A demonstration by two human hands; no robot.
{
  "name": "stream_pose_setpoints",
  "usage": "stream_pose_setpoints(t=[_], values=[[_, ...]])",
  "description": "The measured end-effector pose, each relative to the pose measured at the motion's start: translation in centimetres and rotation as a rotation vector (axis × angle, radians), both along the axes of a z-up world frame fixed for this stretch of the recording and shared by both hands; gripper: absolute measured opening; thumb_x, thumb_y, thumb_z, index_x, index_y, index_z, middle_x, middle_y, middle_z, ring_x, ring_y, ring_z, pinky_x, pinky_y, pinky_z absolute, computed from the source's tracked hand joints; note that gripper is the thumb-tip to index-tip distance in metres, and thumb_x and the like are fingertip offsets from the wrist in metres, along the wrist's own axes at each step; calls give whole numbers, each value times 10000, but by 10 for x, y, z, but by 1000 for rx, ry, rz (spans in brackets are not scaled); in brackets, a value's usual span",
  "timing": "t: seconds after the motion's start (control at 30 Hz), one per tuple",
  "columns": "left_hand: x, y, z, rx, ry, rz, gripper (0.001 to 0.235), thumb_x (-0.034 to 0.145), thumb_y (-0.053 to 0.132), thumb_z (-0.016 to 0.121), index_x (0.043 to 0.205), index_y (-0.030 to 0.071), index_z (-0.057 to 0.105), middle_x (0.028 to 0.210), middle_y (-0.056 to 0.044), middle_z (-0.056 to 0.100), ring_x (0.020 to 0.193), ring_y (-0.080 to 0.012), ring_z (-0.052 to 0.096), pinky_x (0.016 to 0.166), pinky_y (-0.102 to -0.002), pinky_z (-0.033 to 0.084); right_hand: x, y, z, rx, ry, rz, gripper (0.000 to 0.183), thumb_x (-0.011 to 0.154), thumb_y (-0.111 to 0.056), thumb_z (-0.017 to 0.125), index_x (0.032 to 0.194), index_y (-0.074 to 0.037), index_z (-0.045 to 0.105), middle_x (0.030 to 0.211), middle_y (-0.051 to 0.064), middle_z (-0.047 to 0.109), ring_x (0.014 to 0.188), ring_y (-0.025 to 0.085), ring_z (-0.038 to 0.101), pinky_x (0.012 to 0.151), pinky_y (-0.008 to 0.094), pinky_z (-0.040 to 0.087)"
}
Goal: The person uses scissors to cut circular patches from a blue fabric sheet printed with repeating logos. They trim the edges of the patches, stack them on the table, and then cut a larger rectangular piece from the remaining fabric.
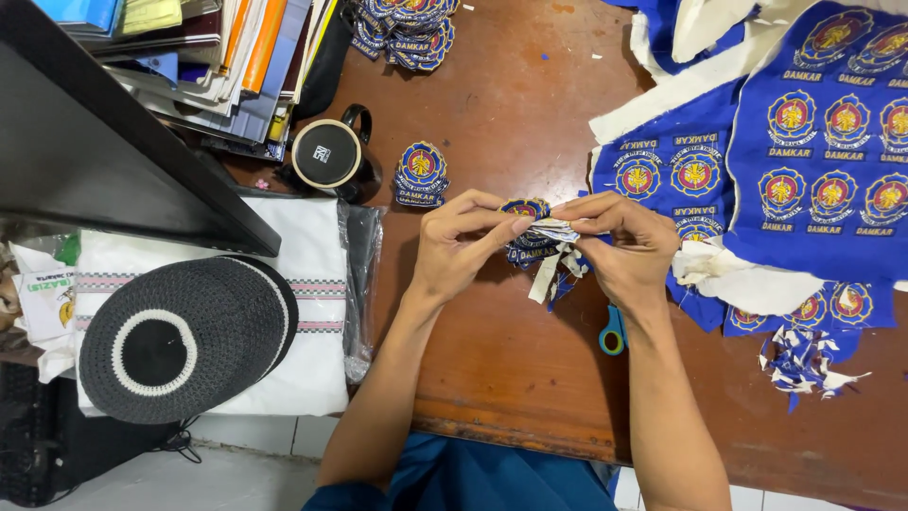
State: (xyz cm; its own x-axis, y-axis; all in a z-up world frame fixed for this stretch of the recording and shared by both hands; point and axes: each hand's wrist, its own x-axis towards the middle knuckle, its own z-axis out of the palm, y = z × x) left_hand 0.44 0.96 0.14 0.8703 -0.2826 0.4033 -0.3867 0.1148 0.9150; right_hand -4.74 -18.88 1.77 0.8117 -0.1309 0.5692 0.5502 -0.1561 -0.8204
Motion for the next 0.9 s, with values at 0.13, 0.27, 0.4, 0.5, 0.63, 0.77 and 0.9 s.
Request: stream_pose_setpoints(t=[0.13,0.27,0.4,0.5,0.63,0.77,0.9], values=[[1,-1,-5,21,-14,17,39,918,126,787,912,141,822,844,-73,739,697,-121,693,590,-274,584,-1,-2,-5,-43,13,-31,158,750,240,753,761,100,680,886,256,738,873,362,742,761,417,608],[0,-6,-16,13,7,61,72,860,82,819,925,114,814,855,-84,754,676,-121,691,545,-250,594,0,-7,-11,-125,-27,-95,158,772,208,792,776,66,721,931,218,684,882,292,679,813,394,603],[-4,-7,-23,-48,296,-8,50,915,57,757,961,39,764,881,-62,730,740,-148,732,567,-289,629,2,-6,-12,-146,-78,-106,189,758,231,803,738,70,707,810,193,664,751,277,652,706,401,575],[-3,-7,-34,-59,343,1,50,923,46,734,963,16,742,832,-61,677,718,-179,732,550,-318,638,3,-4,-13,-140,-112,-128,193,767,225,822,739,70,711,789,204,682,719,312,668,672,399,575],[-6,-8,-21,-80,347,2,55,926,33,726,975,10,729,845,-72,680,713,-176,727,557,-324,639,2,0,-12,-149,-150,-156,205,769,221,837,726,70,705,786,209,694,696,319,670,647,395,561],[-10,-7,3,-44,248,40,160,941,47,721,1091,62,667,904,-121,702,754,-205,727,561,-333,642,1,2,-9,-176,-149,-198,186,796,200,832,753,59,719,845,205,695,753,316,684,694,399,572],[-5,-6,-10,30,37,51,198,944,37,692,1071,140,804,908,-88,733,737,-103,665,547,-291,572,-1,2,-13,-165,-148,-201,163,817,172,831,782,50,729,887,200,669,816,317,699,734,413,580]])
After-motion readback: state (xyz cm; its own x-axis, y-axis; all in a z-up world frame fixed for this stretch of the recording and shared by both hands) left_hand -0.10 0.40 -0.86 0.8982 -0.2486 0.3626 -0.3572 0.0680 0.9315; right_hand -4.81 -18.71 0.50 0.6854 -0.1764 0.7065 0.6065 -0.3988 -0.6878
